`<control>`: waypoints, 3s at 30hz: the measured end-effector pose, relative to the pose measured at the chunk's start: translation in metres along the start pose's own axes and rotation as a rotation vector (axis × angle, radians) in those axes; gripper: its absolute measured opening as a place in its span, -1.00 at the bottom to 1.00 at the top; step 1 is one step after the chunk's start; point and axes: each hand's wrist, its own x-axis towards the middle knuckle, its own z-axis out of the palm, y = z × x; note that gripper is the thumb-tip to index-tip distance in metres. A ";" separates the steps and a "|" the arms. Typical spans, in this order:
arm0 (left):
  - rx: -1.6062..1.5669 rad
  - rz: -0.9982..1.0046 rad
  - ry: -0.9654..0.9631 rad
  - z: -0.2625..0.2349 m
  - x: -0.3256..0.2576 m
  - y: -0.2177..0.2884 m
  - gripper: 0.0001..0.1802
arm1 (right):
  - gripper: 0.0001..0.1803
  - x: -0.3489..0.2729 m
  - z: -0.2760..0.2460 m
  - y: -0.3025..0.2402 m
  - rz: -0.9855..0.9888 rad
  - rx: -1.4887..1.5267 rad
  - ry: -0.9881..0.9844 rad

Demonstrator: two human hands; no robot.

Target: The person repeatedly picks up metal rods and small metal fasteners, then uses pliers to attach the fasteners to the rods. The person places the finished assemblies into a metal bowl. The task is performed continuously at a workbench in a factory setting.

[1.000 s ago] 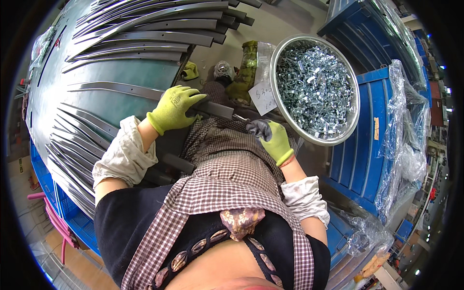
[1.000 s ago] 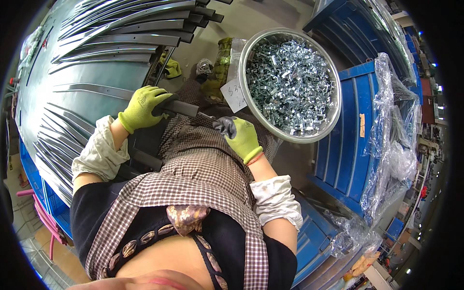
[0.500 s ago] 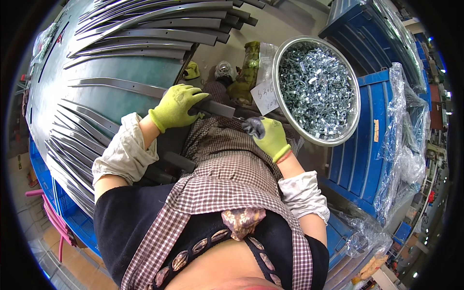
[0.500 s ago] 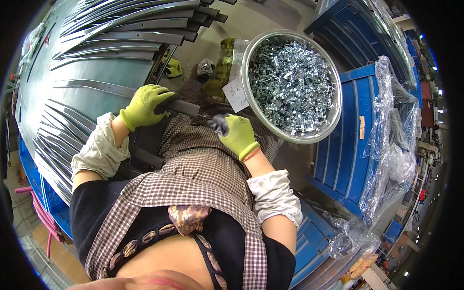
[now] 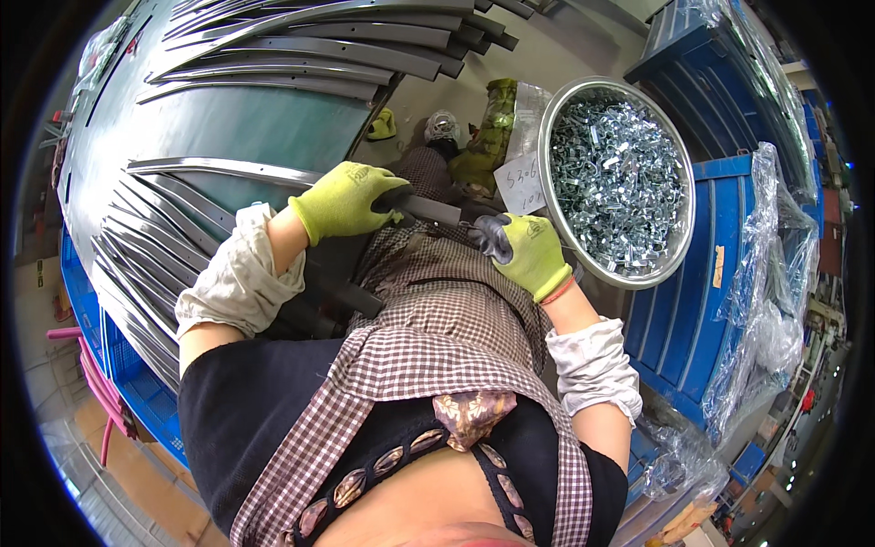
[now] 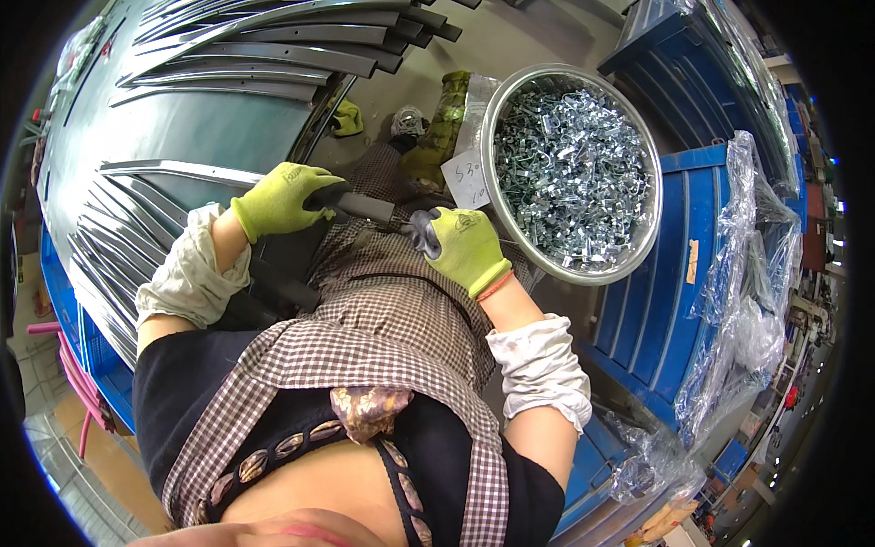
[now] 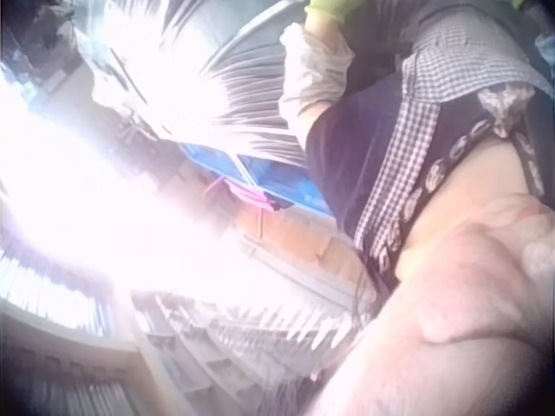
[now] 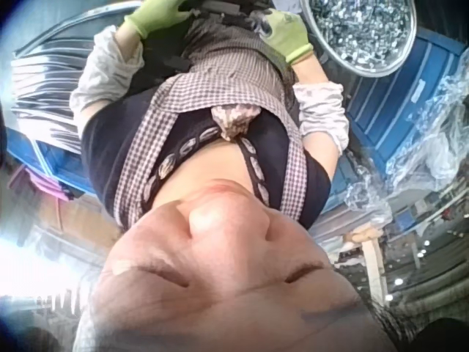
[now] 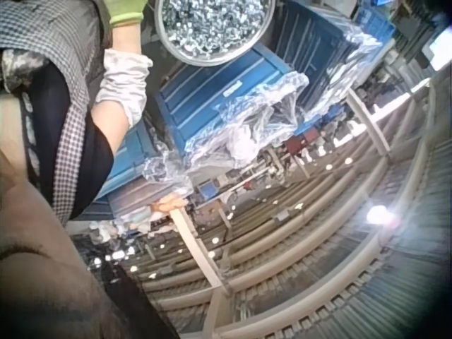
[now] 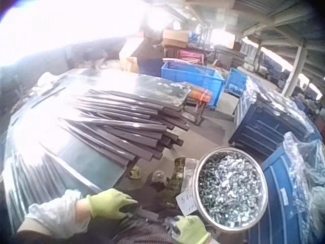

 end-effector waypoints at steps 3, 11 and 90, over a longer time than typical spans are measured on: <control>-0.027 -0.020 -0.036 -0.001 0.003 -0.004 -0.47 | -0.70 -0.002 -0.001 -0.002 0.017 0.004 0.004; -0.060 -0.029 -0.047 -0.014 -0.018 -0.011 -0.48 | -0.74 -0.043 -0.036 0.055 0.416 -0.092 0.073; 0.291 0.174 0.208 0.007 0.014 -0.020 -0.26 | -0.54 0.000 0.026 0.007 0.237 0.486 0.177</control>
